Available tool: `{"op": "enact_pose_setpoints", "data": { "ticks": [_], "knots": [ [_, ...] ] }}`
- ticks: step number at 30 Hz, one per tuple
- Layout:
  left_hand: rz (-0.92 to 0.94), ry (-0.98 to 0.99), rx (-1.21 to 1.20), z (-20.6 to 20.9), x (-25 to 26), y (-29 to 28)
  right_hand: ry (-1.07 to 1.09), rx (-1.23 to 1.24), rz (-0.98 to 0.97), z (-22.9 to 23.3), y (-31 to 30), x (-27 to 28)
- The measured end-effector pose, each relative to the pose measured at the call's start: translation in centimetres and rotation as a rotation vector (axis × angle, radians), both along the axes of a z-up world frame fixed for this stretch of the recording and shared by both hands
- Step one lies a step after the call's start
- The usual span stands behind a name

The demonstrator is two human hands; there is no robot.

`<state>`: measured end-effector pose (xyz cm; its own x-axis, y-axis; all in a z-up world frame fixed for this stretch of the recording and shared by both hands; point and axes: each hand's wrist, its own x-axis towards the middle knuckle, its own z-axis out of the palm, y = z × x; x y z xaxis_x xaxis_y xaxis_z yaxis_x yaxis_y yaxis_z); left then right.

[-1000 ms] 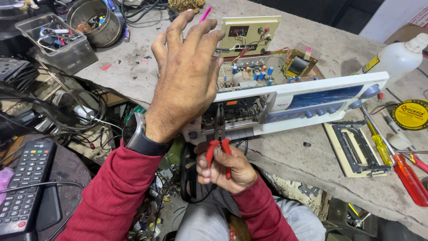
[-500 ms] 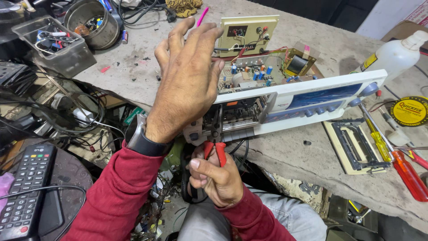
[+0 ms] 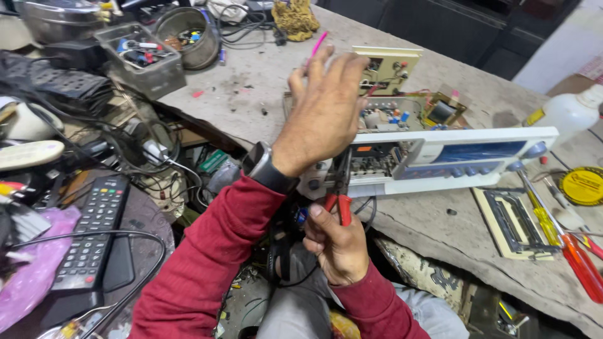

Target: The person is repairing a white electronic device, likely a VCR, by manipulating internal components with pliers and adjusting knobs. They remove a cassette tape, use pliers to adjust parts inside the chassis, and test the device by turning knobs.

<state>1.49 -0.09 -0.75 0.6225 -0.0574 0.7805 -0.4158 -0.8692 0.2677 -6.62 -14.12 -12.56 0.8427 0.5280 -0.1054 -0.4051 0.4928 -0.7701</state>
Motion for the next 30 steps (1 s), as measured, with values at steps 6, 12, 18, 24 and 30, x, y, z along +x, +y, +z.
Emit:
{"op": "enact_pose_setpoints", "data": {
  "ticks": [6, 12, 18, 24, 30],
  "knots": [
    [-0.016, 0.064, -0.023, -0.3, 0.6, -0.1, -0.010, 0.064, -0.056, 0.5, 1.9, -1.0],
    [-0.053, 0.076, -0.031, -0.6, 1.0, 0.3, 0.064, 0.100, 0.010, 0.7, 0.5, -0.8],
    [-0.066, 0.073, -0.068, -0.4, 0.6, 0.8, 0.037, 0.015, 0.228, 1.6, -4.5, 0.6],
    [-0.070, 0.035, -0.081, -0.8, 0.5, 0.8, -0.227, -0.370, 0.333, 2.4, -9.4, 1.2],
    [-0.080, -0.134, -0.177, -0.5, -0.8, 1.0, -0.895, -1.275, 0.181, 7.3, -13.4, 2.8]
  ]
}}
